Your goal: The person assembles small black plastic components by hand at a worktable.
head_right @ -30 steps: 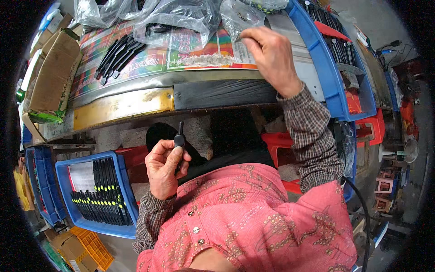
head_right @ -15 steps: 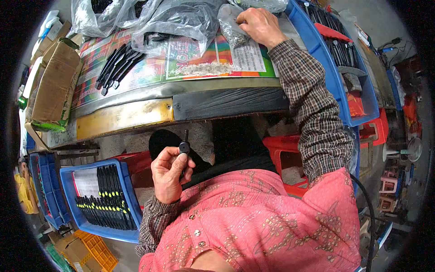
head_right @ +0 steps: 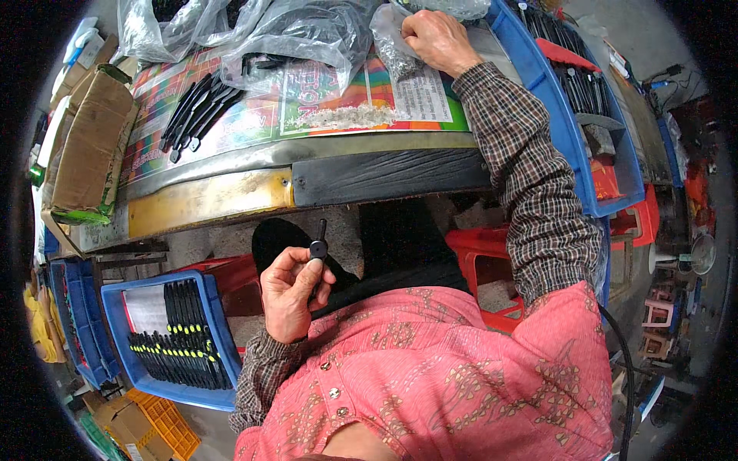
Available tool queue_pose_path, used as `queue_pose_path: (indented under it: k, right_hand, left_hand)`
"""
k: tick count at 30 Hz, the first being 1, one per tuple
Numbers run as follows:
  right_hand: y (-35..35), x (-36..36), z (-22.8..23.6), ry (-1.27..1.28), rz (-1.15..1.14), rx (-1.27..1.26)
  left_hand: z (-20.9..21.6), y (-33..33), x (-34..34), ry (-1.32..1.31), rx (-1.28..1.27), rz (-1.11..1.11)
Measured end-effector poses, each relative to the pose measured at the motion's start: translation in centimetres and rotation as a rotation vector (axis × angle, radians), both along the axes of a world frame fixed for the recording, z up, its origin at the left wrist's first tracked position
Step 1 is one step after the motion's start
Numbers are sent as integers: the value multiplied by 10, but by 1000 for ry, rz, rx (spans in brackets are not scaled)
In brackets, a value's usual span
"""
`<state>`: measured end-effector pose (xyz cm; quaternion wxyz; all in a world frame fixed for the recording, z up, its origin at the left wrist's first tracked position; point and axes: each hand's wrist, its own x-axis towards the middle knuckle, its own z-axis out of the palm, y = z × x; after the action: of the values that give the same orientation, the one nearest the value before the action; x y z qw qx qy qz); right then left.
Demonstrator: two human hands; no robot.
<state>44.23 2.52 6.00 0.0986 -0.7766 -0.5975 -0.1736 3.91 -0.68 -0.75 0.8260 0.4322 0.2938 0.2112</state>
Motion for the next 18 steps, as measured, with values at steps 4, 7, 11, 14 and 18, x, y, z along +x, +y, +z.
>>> queue_pose_path:
  k: [4, 7, 11, 14, 18]
  right_hand:
    - [-6, 0, -1, 93, 42, 97]
    - [-8, -4, -2, 122, 67, 129]
    - [-16, -7, 0, 247, 84, 204]
    - [-20, -8, 0, 227, 95, 261]
    - [-35, -34, 14, 448, 130, 408]
  left_hand:
    - [1, -2, -2, 1, -9, -3]
    - [0, -3, -4, 4, -4, 0]
    - [4, -7, -8, -6, -12, 7]
    - [6, -7, -8, -10, -17, 10]
    - [13, -2, -7, 37, -10, 17]
